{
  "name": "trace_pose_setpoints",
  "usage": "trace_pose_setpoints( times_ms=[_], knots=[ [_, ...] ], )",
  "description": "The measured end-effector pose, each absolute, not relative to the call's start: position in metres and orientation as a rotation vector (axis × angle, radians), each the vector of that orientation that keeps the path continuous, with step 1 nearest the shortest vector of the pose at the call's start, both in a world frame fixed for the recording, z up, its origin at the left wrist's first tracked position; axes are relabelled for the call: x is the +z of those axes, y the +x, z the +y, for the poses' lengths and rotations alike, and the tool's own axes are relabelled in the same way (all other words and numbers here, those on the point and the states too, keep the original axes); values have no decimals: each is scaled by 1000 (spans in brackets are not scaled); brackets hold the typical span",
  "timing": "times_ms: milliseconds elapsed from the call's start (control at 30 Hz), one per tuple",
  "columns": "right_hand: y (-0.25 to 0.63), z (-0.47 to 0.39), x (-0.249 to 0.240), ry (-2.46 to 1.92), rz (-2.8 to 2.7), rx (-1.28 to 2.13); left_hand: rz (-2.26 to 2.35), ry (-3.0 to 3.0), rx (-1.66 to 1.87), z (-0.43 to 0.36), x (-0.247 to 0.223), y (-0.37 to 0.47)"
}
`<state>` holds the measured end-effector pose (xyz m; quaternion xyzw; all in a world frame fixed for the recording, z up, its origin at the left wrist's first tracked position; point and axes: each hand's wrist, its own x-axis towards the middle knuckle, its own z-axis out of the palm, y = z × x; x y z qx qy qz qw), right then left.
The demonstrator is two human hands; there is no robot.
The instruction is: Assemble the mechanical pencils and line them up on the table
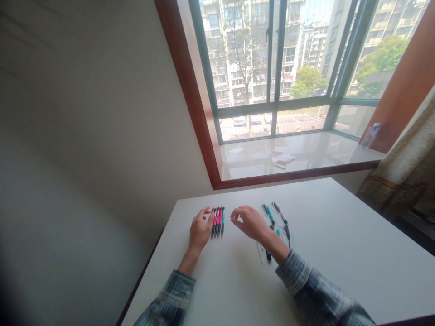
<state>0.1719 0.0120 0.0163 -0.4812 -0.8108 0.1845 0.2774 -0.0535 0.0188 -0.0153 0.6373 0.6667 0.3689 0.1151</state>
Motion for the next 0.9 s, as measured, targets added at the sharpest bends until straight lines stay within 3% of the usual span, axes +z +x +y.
trace_pose_setpoints(
  times_ms=[267, 500, 900],
  knots=[
    [256, 27, 13, -1275, -2281, 635, 1664, 2231, 1121, 4, -4, -29],
    [250, 23, 6, -1253, -2401, 639, 1602, 2327, 1033, 6, -8, -18],
    [262, 34, -5, -1411, -2008, 406, 1361, 2518, 743, -10, -16, 46]
  ],
)
